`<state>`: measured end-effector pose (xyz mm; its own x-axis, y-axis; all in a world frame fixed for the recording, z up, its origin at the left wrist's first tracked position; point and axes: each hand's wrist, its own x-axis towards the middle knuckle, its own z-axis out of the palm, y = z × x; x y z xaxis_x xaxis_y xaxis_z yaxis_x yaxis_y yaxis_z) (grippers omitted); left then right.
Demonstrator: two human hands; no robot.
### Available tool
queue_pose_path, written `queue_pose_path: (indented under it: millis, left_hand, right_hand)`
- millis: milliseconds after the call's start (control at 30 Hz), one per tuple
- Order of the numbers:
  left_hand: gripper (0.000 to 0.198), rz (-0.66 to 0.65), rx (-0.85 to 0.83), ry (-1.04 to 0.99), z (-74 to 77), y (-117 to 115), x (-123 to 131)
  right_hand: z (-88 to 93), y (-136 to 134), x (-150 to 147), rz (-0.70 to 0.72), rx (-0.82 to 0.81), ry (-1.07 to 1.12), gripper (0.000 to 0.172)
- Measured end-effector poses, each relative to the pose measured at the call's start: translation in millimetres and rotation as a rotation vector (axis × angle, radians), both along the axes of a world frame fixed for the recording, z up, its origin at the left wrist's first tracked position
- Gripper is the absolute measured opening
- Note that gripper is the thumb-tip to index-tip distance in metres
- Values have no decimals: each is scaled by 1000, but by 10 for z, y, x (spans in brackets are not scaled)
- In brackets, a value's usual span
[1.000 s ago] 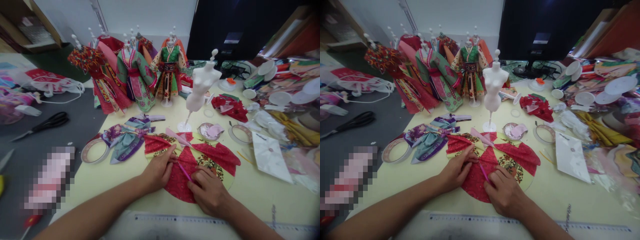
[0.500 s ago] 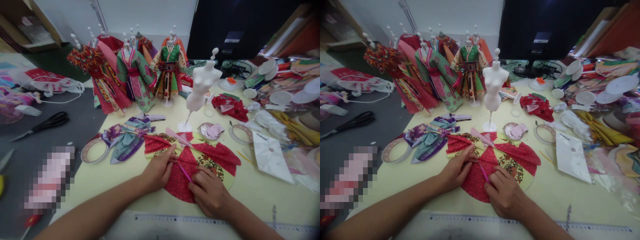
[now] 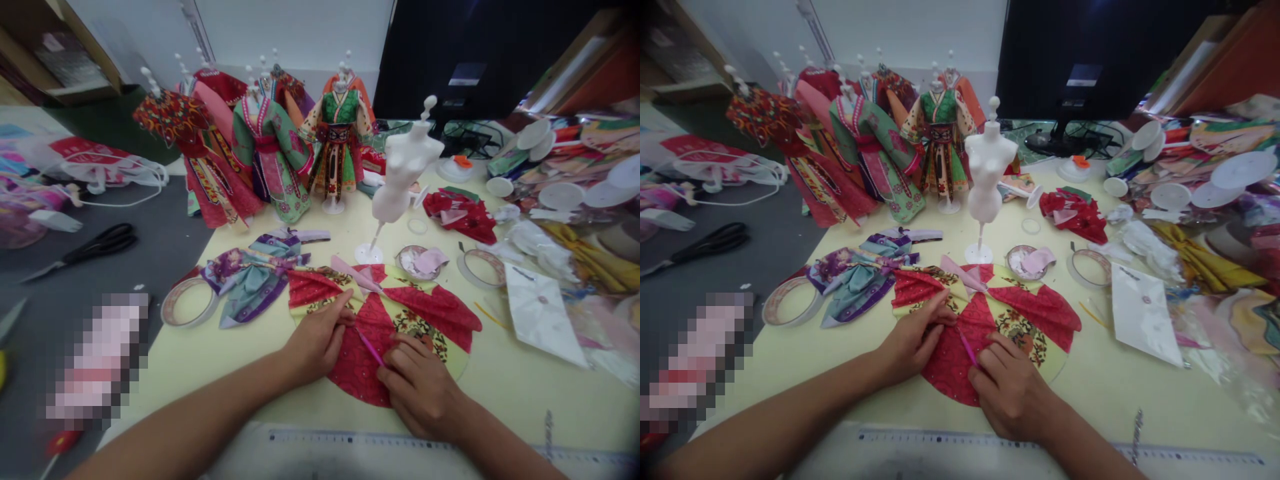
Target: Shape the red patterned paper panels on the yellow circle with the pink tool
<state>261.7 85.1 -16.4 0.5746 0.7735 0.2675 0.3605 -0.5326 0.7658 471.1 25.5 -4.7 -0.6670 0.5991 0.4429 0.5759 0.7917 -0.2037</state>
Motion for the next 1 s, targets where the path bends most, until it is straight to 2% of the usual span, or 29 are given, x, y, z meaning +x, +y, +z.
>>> queue_pose_path:
  millis: [500, 1000]
  left_hand:
    - [60, -25, 152, 122, 49, -9, -1]
    - [60, 0, 151, 103, 46, -2, 0]
  right_hand:
    - [0, 1, 1, -5, -20, 6, 21]
    - [-6, 14, -6, -23, -16, 26, 20]
